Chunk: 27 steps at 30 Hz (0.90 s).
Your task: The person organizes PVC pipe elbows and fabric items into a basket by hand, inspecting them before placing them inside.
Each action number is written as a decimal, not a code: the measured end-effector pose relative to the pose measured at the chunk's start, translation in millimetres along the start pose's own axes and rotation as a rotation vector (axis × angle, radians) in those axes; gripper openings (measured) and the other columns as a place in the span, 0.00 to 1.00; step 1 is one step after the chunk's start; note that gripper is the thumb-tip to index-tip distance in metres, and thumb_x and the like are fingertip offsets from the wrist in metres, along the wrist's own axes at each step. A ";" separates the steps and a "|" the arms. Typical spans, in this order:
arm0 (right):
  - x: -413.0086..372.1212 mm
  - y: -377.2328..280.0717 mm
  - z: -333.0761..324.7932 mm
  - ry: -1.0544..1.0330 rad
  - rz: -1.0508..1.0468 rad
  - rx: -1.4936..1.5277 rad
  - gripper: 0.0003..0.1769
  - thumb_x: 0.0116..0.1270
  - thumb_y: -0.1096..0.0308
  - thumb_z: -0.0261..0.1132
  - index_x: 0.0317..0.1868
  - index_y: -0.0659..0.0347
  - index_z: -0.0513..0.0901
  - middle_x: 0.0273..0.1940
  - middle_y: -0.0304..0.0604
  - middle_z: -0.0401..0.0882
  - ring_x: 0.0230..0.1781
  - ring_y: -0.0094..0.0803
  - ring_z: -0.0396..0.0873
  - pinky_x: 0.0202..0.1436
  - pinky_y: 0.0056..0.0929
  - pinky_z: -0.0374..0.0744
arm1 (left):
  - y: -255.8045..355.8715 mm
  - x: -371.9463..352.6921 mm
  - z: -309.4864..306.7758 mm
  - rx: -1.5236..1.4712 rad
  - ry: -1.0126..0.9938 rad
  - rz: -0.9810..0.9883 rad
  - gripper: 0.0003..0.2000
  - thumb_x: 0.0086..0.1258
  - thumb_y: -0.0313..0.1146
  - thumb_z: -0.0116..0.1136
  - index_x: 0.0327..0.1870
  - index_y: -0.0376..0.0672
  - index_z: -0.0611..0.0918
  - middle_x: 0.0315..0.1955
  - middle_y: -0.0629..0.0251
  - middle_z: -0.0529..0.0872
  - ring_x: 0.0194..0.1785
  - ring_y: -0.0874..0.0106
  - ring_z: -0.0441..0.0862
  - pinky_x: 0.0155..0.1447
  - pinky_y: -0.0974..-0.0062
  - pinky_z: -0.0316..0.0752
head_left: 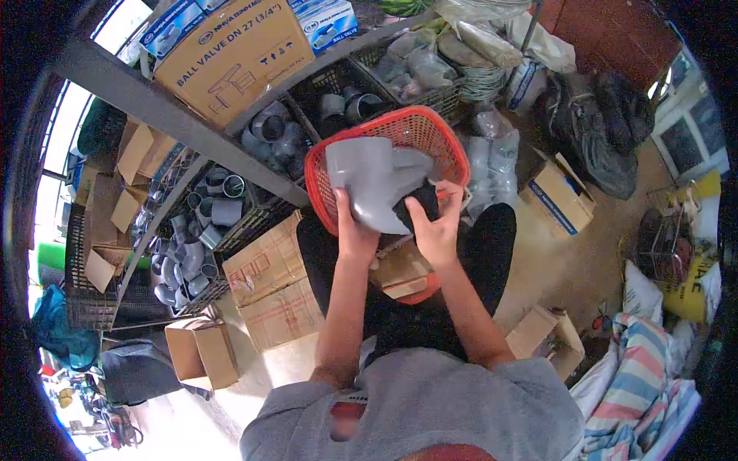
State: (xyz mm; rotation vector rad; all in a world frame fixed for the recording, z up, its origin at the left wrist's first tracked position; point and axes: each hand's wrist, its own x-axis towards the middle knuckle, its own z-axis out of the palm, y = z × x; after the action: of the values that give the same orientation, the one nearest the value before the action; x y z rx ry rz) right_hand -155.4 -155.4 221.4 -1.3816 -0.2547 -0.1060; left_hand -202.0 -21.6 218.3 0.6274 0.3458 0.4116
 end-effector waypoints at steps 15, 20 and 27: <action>2.5 -48.4 -63.8 -0.078 0.641 1.230 0.33 0.73 0.46 0.47 0.68 0.61 0.73 0.65 0.50 0.76 0.64 0.51 0.76 0.71 0.54 0.72 | 23.1 -8.5 -1.4 -0.039 0.013 0.191 0.42 0.71 0.72 0.39 0.77 0.49 0.64 0.72 0.58 0.70 0.73 0.53 0.68 0.74 0.49 0.64; 14.3 -58.9 -66.4 -0.114 0.464 1.261 0.34 0.74 0.46 0.46 0.70 0.60 0.71 0.66 0.52 0.75 0.65 0.53 0.76 0.69 0.55 0.74 | 15.8 -7.7 -6.8 -0.221 -0.092 0.164 0.41 0.71 0.72 0.38 0.76 0.50 0.65 0.72 0.59 0.70 0.74 0.53 0.67 0.76 0.48 0.62; 0.9 -43.1 -24.0 -0.570 -0.662 -0.529 0.37 0.65 0.43 0.64 0.61 0.68 0.78 0.58 0.60 0.79 0.58 0.57 0.79 0.66 0.50 0.76 | 10.1 -12.3 6.5 -0.084 -0.011 0.165 0.40 0.72 0.71 0.38 0.76 0.50 0.66 0.71 0.60 0.71 0.72 0.55 0.69 0.75 0.51 0.64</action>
State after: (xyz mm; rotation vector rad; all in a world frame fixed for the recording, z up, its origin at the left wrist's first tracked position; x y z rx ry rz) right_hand -161.3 -187.0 258.9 -1.7825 -1.2296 -0.3459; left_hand -212.6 -23.1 231.8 0.5775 0.2655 0.5775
